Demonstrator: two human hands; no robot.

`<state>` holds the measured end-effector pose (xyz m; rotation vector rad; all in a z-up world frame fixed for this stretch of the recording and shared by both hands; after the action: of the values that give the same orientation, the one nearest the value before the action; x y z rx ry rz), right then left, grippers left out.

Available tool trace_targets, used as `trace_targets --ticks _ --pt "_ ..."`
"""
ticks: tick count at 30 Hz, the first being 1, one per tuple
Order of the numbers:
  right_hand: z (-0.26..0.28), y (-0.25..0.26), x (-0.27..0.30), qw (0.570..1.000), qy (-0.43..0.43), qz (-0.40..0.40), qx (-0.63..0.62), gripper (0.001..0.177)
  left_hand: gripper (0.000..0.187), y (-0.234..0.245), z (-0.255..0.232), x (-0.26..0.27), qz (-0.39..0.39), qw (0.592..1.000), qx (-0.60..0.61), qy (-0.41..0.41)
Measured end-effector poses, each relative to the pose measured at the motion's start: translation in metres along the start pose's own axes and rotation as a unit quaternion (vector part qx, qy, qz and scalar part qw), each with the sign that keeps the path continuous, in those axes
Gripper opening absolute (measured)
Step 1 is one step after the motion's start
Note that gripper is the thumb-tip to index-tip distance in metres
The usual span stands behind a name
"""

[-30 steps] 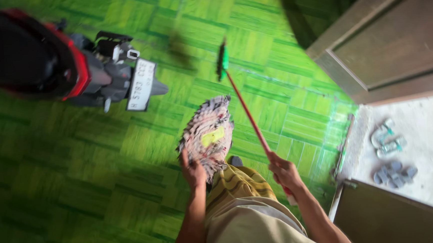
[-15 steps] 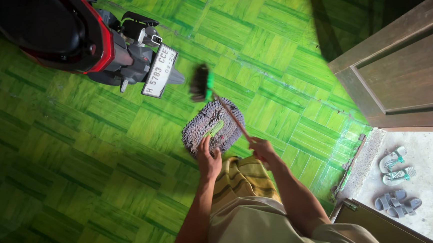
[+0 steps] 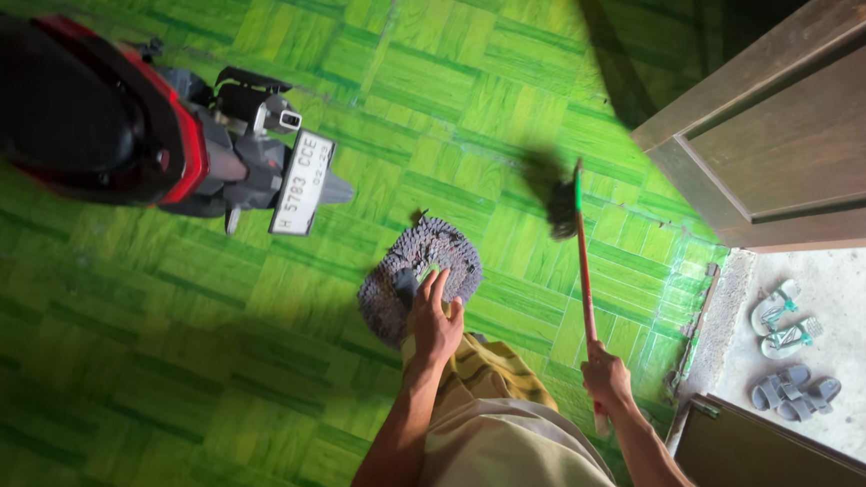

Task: The person sweeps a green tiled floor using a broom, pushing debris toward an open doorway while holding a bundled cloth in their other hand. They move around a motorcycle and sweep dirt out of the entryway.

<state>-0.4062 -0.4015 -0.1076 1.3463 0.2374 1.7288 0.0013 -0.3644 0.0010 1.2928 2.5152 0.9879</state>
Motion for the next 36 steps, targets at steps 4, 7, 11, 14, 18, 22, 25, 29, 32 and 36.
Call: trace_targets --ticks 4,7,11,14,18,22,25,29,32,36 --pt "0.042 -0.001 0.004 0.999 0.051 0.002 -0.011 0.048 0.060 0.002 -0.011 -0.033 -0.006 1.000 -0.005 -0.028" --pt "0.095 -0.023 -0.008 0.988 0.073 0.050 -0.128 0.054 0.062 0.005 -0.011 -0.066 0.021 1.000 -0.013 -0.010" --pt "0.215 -0.081 -0.040 0.936 0.184 0.173 -0.244 0.056 0.065 0.032 -0.015 -0.107 0.019 0.999 -0.021 -0.036" --pt "0.308 -0.135 -0.082 0.954 0.196 0.193 -0.120 0.057 0.066 0.059 -0.012 -0.138 0.004 0.999 -0.021 -0.044" --pt "0.405 -0.173 -0.123 0.943 0.268 0.175 -0.086 0.044 0.067 0.088 -0.006 -0.168 -0.018 0.997 -0.030 -0.062" --pt "0.375 -0.162 -0.149 0.932 0.091 0.172 -0.305 0.031 0.064 0.106 0.007 -0.192 -0.011 0.999 -0.036 -0.033" --pt "0.321 -0.119 -0.145 0.924 0.017 0.123 -0.362 0.025 0.062 0.111 0.013 -0.201 -0.010 0.999 -0.033 -0.036" --pt "0.261 -0.063 -0.115 0.945 -0.019 0.043 -0.325 0.028 0.061 0.106 0.005 -0.216 -0.001 0.998 -0.019 -0.053" --pt "0.243 -0.036 -0.104 0.970 -0.033 0.023 -0.238 0.025 0.060 0.098 -0.007 -0.227 0.010 0.998 -0.017 -0.067" --pt "0.247 -0.015 -0.098 0.999 -0.009 -0.031 -0.036 0.023 0.058 0.094 -0.017 -0.247 0.013 0.996 -0.008 -0.085"
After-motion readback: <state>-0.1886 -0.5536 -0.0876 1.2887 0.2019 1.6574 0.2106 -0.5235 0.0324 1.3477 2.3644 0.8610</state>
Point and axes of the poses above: each hand's wrist, its own x-axis away from the middle knuckle, its own y-axis out of the back of the hand, z = x × y, the point moved 10 cm from there along -x, towards the middle knuckle, and after that the axes turned 10 degrees about y, right-handed, at the moved point
